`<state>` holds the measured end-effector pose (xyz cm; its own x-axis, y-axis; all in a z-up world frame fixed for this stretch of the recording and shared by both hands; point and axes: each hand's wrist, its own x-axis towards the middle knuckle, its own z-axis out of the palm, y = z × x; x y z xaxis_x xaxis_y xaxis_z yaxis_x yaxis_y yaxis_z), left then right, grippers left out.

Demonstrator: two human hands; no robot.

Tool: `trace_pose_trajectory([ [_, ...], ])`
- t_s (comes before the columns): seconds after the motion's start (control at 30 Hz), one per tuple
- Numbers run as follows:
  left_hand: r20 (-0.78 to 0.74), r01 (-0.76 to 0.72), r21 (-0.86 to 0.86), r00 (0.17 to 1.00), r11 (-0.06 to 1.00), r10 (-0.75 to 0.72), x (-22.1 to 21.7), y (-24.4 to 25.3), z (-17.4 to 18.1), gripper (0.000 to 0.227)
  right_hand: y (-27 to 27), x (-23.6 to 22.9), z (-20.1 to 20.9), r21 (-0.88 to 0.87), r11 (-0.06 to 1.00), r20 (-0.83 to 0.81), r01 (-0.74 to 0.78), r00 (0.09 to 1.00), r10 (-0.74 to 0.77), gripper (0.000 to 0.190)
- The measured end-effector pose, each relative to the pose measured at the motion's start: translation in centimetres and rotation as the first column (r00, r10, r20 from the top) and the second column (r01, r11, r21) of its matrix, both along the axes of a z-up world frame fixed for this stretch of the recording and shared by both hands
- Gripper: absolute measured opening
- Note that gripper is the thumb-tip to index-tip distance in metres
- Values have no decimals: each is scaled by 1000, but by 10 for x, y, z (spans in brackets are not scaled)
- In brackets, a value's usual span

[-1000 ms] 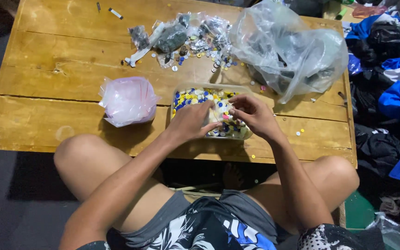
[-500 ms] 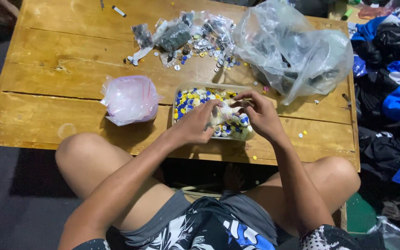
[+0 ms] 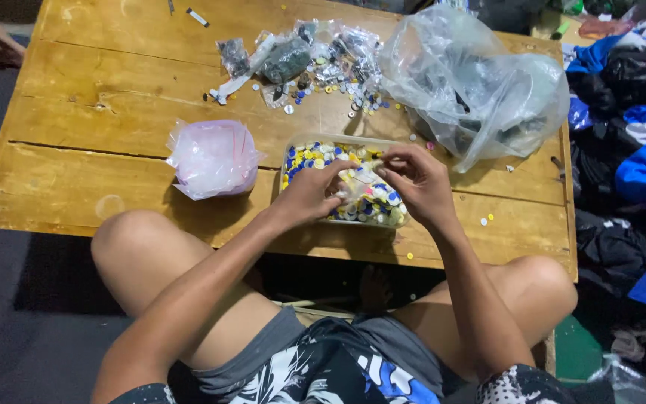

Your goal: Sorting through a container of small colorful buttons or pins on a wooden table

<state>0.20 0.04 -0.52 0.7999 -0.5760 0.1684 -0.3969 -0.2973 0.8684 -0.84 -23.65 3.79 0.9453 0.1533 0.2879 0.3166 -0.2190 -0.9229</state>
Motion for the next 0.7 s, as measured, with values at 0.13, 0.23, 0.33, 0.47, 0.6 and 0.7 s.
trace_pose_trajectory([
  [0.13, -43, 15, -17, 999, 1000, -16, 4, 2, 4, 57, -2, -3, 7, -69, 998, 6, -8, 1000, 9, 21],
  [0.23, 37, 60, 5, 998, 998, -60, 1, 2, 15, 58, 1, -5, 8, -89, 996, 3, -34, 999, 34, 21],
  [0.33, -15, 63, -19, 998, 998, -63, 1, 1, 15, 54, 3, -6, 8, -85, 996, -11, -42, 999, 41, 20],
  [0.47, 44, 53, 49, 997, 997, -55, 4, 2, 5, 46, 7, -8, 8, -105, 994, 6, -24, 1000, 25, 21],
  [0.6, 45, 17, 35, 999, 999, -19, 3, 4, 8, 40, 8, -10, 13, -99, 994, -99, -38, 995, 28, 15],
  [0.7, 85, -5, 36, 996, 999, 2, 3, 4, 4, 37, 7, -9, 8, -168, 984, -103, -57, 994, 40, 15],
])
